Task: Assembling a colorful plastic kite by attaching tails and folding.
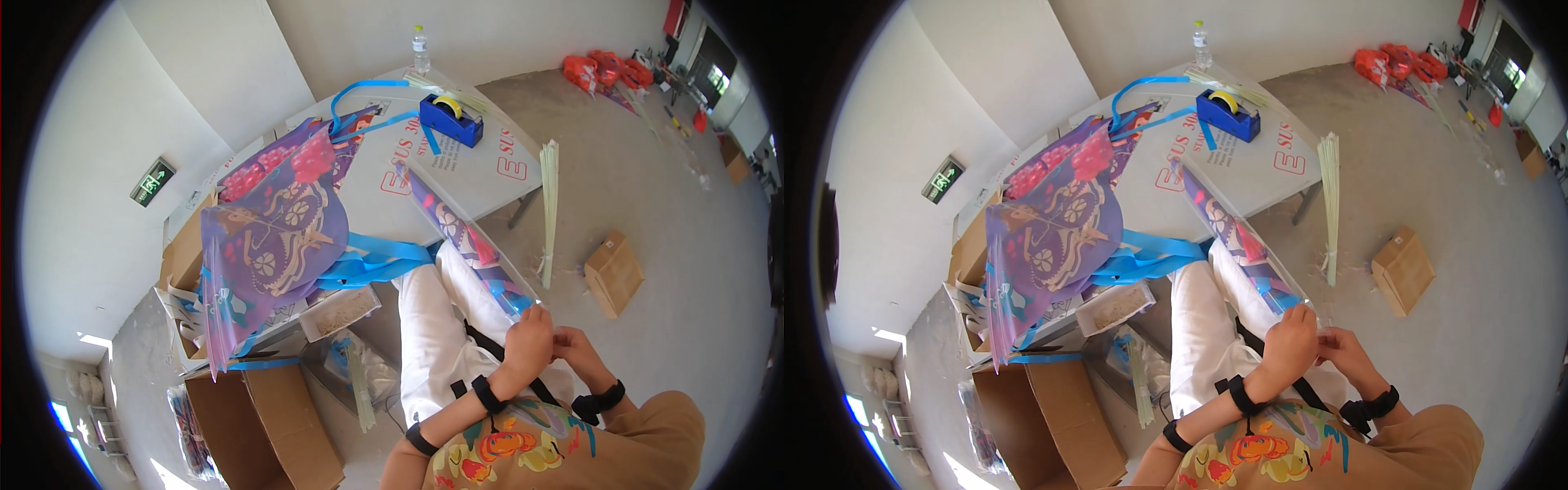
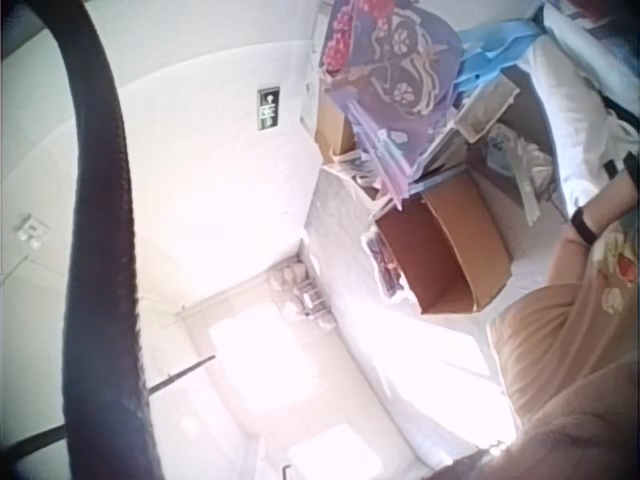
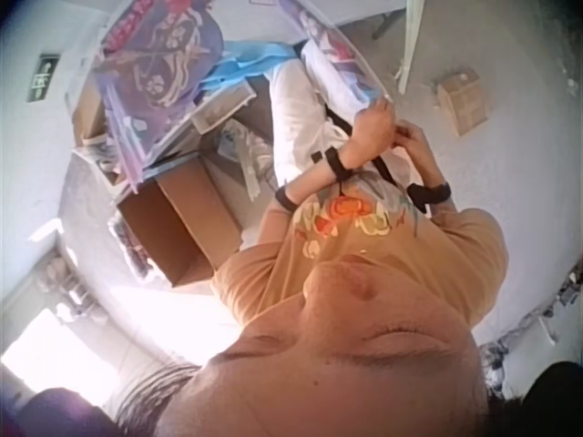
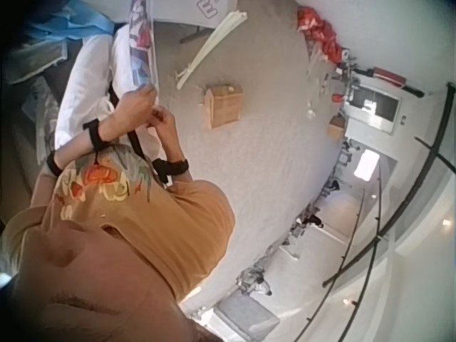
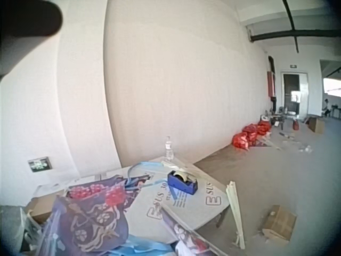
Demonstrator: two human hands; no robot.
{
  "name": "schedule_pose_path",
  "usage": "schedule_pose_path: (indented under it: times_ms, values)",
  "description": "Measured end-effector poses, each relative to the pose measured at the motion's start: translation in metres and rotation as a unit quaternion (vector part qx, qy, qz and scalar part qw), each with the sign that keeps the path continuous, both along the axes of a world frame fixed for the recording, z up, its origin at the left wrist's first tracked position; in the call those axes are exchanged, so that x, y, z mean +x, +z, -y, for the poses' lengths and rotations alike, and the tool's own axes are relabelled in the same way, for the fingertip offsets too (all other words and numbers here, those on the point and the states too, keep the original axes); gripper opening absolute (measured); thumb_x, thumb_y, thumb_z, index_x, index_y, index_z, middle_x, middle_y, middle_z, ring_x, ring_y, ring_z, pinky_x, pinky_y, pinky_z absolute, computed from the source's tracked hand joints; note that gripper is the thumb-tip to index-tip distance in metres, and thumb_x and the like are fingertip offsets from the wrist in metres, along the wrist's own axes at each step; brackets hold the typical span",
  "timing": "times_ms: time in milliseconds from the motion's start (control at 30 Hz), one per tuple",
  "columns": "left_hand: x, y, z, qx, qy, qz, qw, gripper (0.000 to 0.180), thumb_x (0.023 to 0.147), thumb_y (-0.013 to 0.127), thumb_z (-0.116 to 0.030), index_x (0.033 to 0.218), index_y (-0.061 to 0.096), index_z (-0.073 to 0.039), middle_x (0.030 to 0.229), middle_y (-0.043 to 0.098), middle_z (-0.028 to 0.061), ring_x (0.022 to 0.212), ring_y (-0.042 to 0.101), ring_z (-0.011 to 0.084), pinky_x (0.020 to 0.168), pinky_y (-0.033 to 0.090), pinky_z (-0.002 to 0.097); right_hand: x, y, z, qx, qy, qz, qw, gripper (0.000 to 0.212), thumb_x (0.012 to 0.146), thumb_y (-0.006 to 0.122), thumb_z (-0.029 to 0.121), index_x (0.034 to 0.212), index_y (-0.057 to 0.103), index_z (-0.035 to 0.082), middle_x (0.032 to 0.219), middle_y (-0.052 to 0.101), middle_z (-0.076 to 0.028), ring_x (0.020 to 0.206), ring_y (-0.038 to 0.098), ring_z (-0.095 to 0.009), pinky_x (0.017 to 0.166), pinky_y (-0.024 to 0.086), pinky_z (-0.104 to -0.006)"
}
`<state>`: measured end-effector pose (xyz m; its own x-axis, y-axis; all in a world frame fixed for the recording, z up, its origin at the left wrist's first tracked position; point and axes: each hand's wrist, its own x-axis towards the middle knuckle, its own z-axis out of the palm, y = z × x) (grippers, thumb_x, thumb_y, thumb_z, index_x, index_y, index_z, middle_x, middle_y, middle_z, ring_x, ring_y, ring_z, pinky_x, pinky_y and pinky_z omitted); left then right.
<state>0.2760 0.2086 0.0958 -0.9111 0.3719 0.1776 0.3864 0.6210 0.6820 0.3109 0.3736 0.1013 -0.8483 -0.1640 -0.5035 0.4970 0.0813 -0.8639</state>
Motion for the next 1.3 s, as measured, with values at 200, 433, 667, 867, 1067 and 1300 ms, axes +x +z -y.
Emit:
schedule_pose_path:
  times_ms: [200, 433, 667, 867, 1067, 1300]
  values:
    - [0.000, 0.016, 0.003, 0.051, 0.023, -0.003, 0.998, 0.026, 0.075, 0.071, -0.004, 0.097, 0.057, -0.001, 0.104, 0.061, 0.0148, 0.098, 0.064, 0.0314, 0.070, 0.058, 0.0365, -0.012, -0.033, 0.015, 0.026, -0.067, -0.124, 0.990, 0.020, 0.089, 0.067, 0.000, 0.109, 0.064, 0.002, 0.098, 0.066, -0.002, 0.087, 0.064, -0.012, 0.075, 0.052, -0.0269]
    - [-0.004, 0.024, 0.044, 0.463, 0.083, 0.135, 0.872, 0.011, 0.093, 0.061, 0.001, 0.102, 0.055, -0.002, 0.131, 0.057, 0.0187, 0.104, 0.065, 0.0281, 0.085, 0.056, 0.0339, -0.029, -0.016, 0.042, -0.375, -0.057, 0.064, 0.923, 0.061, 0.100, 0.060, 0.037, 0.148, 0.041, 0.005, 0.139, 0.053, -0.012, 0.127, 0.053, -0.024, 0.111, 0.039, -0.0442]
    - [0.020, 0.027, 0.081, 0.635, 0.073, 0.136, 0.757, 0.011, 0.094, 0.057, 0.007, 0.097, 0.055, -0.004, 0.133, 0.054, 0.0187, 0.133, 0.050, 0.0328, 0.106, 0.050, 0.0516, -0.068, -0.022, 0.120, -0.523, -0.039, 0.204, 0.827, 0.074, 0.102, 0.043, 0.059, 0.147, 0.040, -0.001, 0.135, 0.057, -0.015, 0.123, 0.057, -0.027, 0.109, 0.042, -0.0422]
    - [0.045, 0.038, 0.106, 0.622, 0.111, 0.086, 0.770, 0.015, 0.091, 0.060, 0.011, 0.096, 0.056, -0.003, 0.126, 0.056, 0.0139, 0.125, 0.056, 0.0278, 0.100, 0.053, 0.0405, -0.143, -0.004, 0.158, -0.577, 0.010, 0.053, 0.815, 0.034, 0.098, 0.064, 0.023, 0.122, 0.059, -0.001, 0.097, 0.068, -0.003, 0.085, 0.062, -0.008, 0.070, 0.048, -0.0225]
    - [0.031, -0.002, 0.139, 0.487, 0.198, 0.400, 0.751, 0.015, 0.097, 0.062, -0.011, 0.088, 0.062, 0.001, 0.100, 0.069, 0.0131, 0.102, 0.069, 0.0247, 0.085, 0.060, 0.0378, -0.179, 0.000, 0.175, -0.110, 0.075, -0.087, 0.987, 0.030, 0.093, 0.068, 0.014, 0.118, 0.059, 0.000, 0.103, 0.069, -0.006, 0.087, 0.066, -0.010, 0.074, 0.053, -0.0260]
    - [0.021, -0.044, 0.175, 0.329, 0.199, 0.498, 0.777, 0.033, 0.099, 0.065, -0.031, 0.089, 0.070, 0.001, 0.086, 0.074, 0.0075, 0.068, 0.068, 0.0126, 0.058, 0.052, 0.0242, -0.132, -0.073, 0.153, -0.185, 0.114, 0.163, 0.962, 0.027, 0.094, 0.067, 0.017, 0.114, 0.059, 0.000, 0.105, 0.073, -0.013, 0.095, 0.073, -0.020, 0.078, 0.056, -0.0283]
